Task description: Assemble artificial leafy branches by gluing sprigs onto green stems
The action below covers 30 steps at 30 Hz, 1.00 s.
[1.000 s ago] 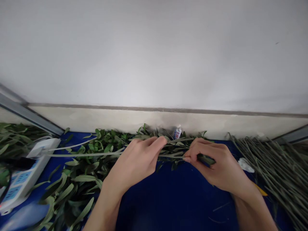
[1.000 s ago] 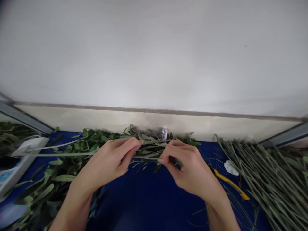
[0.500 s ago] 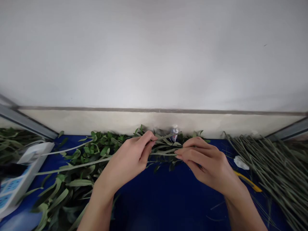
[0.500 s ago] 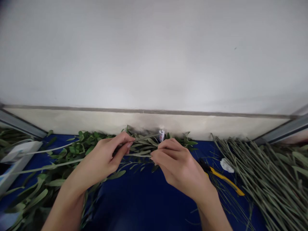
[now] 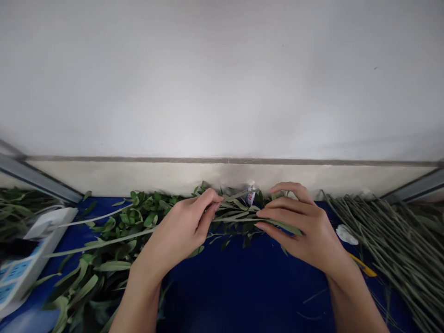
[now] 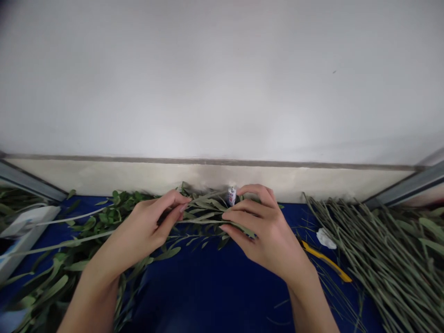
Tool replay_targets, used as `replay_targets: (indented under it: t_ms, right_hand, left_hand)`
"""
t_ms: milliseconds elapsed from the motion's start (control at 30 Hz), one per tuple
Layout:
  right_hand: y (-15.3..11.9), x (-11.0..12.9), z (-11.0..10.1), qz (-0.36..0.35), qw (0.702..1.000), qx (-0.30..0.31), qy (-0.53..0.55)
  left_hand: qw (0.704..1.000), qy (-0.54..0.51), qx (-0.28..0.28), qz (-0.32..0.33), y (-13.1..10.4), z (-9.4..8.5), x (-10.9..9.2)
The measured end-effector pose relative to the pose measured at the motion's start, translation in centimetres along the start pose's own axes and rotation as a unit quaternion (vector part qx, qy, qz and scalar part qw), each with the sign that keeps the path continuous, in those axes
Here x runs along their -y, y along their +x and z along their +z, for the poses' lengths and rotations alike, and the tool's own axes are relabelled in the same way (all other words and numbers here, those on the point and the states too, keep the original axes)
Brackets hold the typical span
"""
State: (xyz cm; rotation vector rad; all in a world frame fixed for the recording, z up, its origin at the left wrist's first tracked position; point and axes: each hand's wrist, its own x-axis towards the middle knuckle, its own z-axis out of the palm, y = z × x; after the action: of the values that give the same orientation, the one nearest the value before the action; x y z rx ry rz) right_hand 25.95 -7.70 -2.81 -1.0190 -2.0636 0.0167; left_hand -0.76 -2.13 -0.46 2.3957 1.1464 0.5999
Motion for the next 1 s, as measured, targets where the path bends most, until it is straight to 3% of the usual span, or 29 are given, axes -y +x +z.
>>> replay_targets:
  t_ms: [400,667,867,1000]
  right_hand:
    - [0.1,0.2,0.3,0.028,0.999,0.013,0.042]
    - [0.0,1.0,0.1,0.183,0.963,0.011,0.197]
    - [0.4,0.7,-0.1,0.059,0.989,0.007,0.134]
    - [0.5,1.4,-0.2,0.010,0.999,0.004,0.046]
  left_hand:
    - [0.996,-0.068,0.029,-0.039,0.1,-0.1,0.0]
    - [0.996,-0.071,0.031,-0.034,0.0,-0.3,-0.2]
    - [1.000,-0.022,0.001,0.007,0.0,-0.1,-0.7]
    - [0.999,-0.033,0.011,-0.001,0.0,-0.1,-0.8]
